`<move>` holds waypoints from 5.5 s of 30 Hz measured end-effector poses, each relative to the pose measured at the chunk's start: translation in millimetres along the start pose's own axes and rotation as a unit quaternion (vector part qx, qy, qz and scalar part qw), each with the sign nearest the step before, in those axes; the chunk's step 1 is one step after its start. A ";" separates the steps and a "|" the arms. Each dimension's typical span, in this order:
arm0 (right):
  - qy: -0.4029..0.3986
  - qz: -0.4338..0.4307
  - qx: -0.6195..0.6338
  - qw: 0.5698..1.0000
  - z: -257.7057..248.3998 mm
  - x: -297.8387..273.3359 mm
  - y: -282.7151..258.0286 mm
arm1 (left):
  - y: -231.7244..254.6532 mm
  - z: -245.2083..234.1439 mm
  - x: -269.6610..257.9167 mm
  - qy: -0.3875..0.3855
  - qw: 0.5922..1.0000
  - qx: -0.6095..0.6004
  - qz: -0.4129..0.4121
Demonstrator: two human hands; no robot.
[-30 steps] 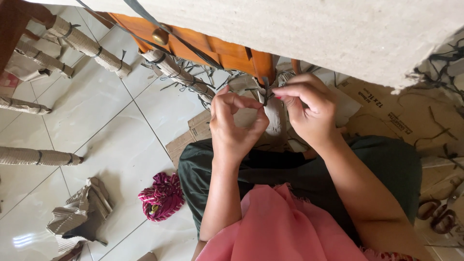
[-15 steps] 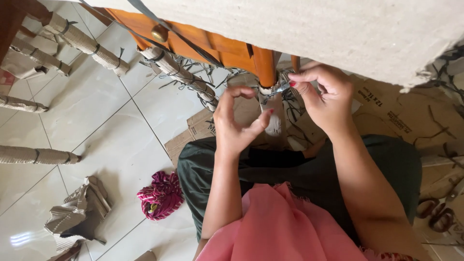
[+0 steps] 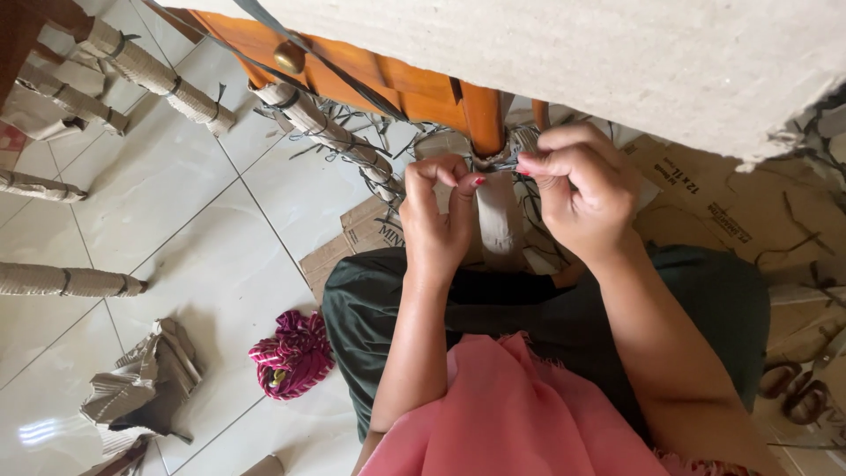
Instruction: Wrapping a chair leg with cardboard strips and securing them with hand-twisted wires
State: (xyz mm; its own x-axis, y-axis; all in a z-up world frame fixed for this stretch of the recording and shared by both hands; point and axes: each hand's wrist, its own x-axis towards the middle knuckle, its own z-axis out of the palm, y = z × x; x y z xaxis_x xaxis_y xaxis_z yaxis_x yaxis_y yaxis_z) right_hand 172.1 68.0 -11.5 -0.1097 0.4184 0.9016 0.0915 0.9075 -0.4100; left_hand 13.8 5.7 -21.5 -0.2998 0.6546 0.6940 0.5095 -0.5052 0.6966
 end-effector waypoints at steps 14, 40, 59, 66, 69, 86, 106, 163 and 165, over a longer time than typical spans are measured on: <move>0.039 0.023 -0.056 0.997 9.3 -33.8 66.7 | -3.1 -0.5 6.3 -0.051 0.998 -0.042 -0.003; -0.461 0.497 -0.212 0.704 59.7 -234.4 225.8 | -219.6 46.5 -185.9 -0.176 0.922 0.063 -0.340; -0.268 0.544 -0.161 0.778 22.2 -145.2 192.5 | -206.9 44.7 -179.4 -0.186 0.924 0.047 -0.330; -0.196 0.474 -0.036 0.858 -35.5 -96.7 145.2 | -189.1 39.2 -166.4 -0.132 0.929 -0.019 -0.345; -0.212 0.443 -0.032 0.871 -46.7 -77.5 114.8 | -187.3 34.0 -163.6 -0.108 0.926 -0.039 -0.360; -0.257 0.449 0.132 0.846 -45.4 -53.5 84.8 | -115.4 21.6 -64.7 -0.118 0.906 -0.194 -0.357; -0.530 0.558 -0.102 0.630 -50.6 -6.5 48.9 | -135.4 55.8 -76.2 0.018 0.888 -0.336 -0.314; -0.098 0.324 0.118 0.934 29.4 -91.8 85.2 | -158.0 91.4 -36.4 0.081 0.926 -0.286 -0.234; -0.096 0.305 0.127 0.939 31.4 -93.8 81.4 | -150.6 89.9 -33.0 0.019 0.910 -0.324 -0.258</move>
State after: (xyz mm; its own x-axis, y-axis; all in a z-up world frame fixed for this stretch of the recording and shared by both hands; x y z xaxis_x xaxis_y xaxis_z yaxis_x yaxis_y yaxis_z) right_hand 158.7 103.8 -133.7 -0.2928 0.8405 0.4559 -0.0412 0.4652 -0.8842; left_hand 19.5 110.7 -165.7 -0.3978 0.8852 0.2410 -0.2867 -0.3695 0.8839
